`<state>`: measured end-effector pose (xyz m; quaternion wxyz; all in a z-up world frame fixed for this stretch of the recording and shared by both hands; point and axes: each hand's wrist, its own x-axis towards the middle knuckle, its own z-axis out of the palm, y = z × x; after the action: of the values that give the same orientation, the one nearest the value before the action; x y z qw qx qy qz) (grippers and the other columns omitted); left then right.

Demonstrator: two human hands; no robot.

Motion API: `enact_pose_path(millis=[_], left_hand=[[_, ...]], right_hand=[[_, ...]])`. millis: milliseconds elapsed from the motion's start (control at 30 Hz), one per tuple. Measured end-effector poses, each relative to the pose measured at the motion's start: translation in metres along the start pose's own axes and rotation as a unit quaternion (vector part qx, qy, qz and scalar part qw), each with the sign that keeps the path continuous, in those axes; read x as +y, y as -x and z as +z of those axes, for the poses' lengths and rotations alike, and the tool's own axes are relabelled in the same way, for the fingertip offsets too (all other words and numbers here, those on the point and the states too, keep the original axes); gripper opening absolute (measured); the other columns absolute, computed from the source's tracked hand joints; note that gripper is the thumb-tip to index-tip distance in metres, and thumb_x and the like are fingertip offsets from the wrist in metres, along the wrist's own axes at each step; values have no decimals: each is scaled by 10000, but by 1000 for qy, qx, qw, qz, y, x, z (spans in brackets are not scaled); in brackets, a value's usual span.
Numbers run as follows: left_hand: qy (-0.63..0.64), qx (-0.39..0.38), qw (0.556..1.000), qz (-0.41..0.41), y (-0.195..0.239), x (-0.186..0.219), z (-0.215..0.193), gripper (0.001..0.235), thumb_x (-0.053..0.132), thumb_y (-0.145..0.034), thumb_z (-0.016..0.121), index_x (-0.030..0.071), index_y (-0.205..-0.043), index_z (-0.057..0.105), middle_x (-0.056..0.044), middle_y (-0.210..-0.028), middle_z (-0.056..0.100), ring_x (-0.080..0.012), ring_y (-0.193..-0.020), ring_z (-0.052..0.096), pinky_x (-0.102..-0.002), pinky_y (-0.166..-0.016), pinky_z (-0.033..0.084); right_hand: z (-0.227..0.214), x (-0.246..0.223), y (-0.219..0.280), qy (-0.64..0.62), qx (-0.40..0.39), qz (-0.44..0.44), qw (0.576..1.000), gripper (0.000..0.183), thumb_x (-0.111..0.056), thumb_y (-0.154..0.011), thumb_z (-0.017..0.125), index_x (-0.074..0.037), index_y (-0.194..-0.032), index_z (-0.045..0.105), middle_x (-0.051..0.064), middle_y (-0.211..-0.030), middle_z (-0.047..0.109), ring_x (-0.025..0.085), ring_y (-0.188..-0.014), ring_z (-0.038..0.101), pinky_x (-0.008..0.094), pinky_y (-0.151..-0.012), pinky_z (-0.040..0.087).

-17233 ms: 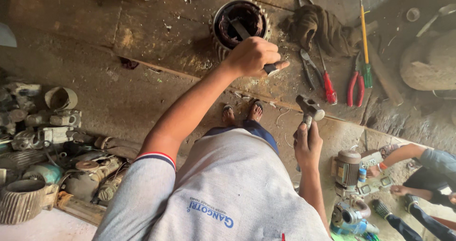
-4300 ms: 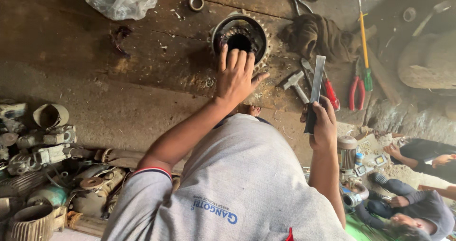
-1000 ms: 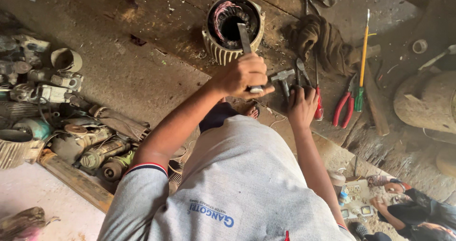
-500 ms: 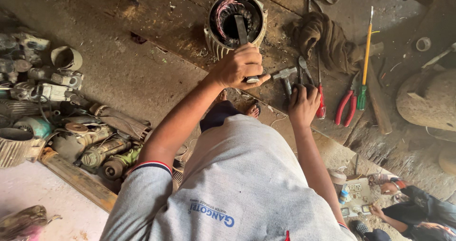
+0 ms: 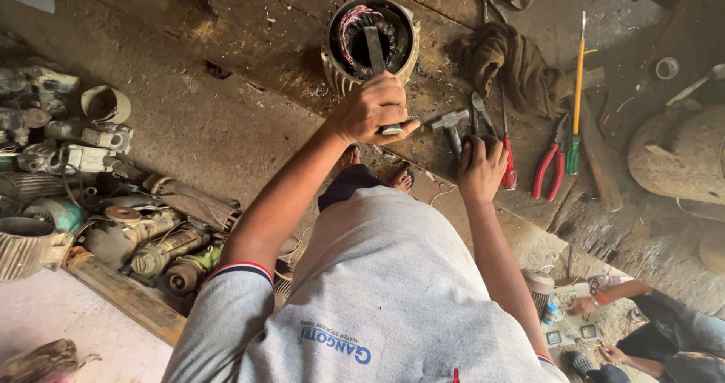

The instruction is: The person uses a hammer and chisel to repeatedly strike and pry copper windings from a motor stator on a workbench. The person removes loosened wire coils by hand and places them aside, continuing to chip away at the remaining windings.

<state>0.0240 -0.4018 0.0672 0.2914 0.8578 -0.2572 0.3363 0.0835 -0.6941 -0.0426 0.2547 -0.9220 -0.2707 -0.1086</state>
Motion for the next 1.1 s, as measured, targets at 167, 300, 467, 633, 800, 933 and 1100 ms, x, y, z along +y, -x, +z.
enact_pose_path(millis=[167,300,467,633,800,933,1100], left_hand=[[-5,-4,1000,-9,8,-10,8,325,283,-920,828,130,-716,626,-14,-786,616,-175,-791,626,-382,-783,548],[0,-12,1000,3,11,-12,13,337,288,-927,837,139,-706,631,-13,-776,616,-166,-764,610,-369,-749,538],[-12,-13,1000,2,4,-7,10,306,257,-910,846,113,-741,636,-26,-814,614,-183,-801,619,-373,-764,538],[3,-23,1000,11,-5,0,1,313,232,-877,877,83,-748,634,-43,-806,600,-211,-790,608,-383,-732,515],[-1,-17,1000,4,-2,-4,5,321,277,-899,856,88,-764,634,-33,-819,598,-202,-807,606,-377,-756,522],[-6,-47,998,44,1,-25,7,407,344,-987,784,117,-714,584,-12,-749,568,-175,-731,562,-345,-719,508],[15,-114,993,23,-1,-43,3,514,327,-1042,681,162,-592,495,43,-579,475,-144,-572,484,-330,-646,467]], right_hand=[[0,1,0,-2,-7,8,1000,163,-203,-1055,630,-87,-1145,700,173,-1196,591,400,-1108,549,502,-970,443],[2,2,1,5,1,2,1000,171,-211,-1043,636,-82,-1136,698,173,-1205,594,400,-1116,550,499,-968,443],[3,3,1,2,-7,7,1000,171,-212,-1048,633,-83,-1138,701,176,-1206,591,402,-1117,548,503,-974,444],[2,1,3,11,-12,2,1000,218,-261,-1054,637,-94,-1175,709,193,-1221,572,395,-1120,534,510,-965,433],[4,1,8,99,-52,-57,992,322,-371,-1003,665,-91,-1160,687,197,-1168,581,362,-1048,528,501,-889,422],[10,2,7,98,-126,-32,987,331,-346,-1038,649,-39,-1155,609,163,-1084,576,353,-994,557,485,-847,471],[-3,1,4,-2,-169,59,984,239,-250,-1031,606,-27,-1098,558,219,-1076,604,437,-793,618,509,-634,493]])
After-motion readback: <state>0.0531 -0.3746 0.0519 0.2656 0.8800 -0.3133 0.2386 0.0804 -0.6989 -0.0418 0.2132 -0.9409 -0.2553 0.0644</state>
